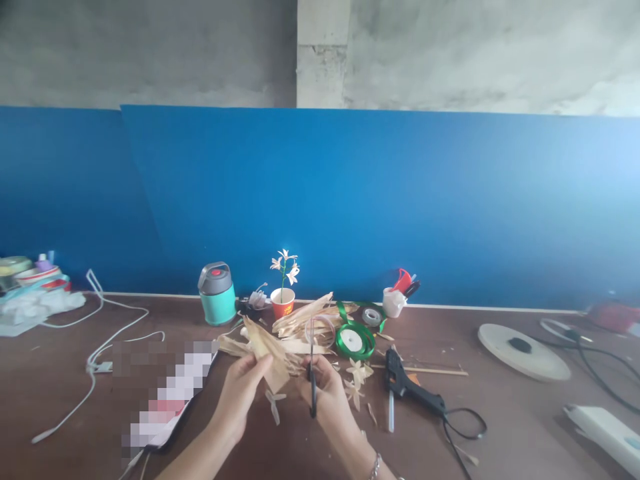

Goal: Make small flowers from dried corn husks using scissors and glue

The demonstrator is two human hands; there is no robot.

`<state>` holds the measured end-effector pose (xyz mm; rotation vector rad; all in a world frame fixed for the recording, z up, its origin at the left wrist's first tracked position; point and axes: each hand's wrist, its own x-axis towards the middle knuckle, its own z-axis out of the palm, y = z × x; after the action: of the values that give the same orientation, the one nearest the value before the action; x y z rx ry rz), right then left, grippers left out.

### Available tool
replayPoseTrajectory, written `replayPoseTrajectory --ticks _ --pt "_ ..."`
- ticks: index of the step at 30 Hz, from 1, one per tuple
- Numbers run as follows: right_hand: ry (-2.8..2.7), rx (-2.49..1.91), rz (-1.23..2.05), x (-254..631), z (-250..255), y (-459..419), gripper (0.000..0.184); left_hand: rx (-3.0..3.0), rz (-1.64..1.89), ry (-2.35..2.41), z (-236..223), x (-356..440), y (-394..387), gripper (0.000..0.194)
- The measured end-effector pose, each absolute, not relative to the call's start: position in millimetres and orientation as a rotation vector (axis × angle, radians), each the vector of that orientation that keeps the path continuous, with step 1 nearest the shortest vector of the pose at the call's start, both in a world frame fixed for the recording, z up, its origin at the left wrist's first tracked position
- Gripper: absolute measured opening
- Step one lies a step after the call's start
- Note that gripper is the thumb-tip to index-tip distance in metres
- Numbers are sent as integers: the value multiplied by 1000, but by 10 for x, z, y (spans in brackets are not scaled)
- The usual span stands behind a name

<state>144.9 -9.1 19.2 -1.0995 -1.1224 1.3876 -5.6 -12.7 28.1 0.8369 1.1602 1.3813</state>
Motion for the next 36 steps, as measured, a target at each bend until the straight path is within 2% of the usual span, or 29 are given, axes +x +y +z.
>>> replayPoseTrajectory --ticks 10,14,24,36 --pt "-1624 -1194 1575 1519 138 -169 45 753 1662 1313 211 -368 98 36" --pt "-1633 -1203 1605 1486 106 -195 43 796 1629 1238 269 -318 57 31" --pt "-1642 -1254 1558 1479 129 -214 36 830 1477 1117 245 -259 33 37" --pt "-1677 -1295 1522 1505 130 -195 32 831 1455 1102 236 -298 51 38"
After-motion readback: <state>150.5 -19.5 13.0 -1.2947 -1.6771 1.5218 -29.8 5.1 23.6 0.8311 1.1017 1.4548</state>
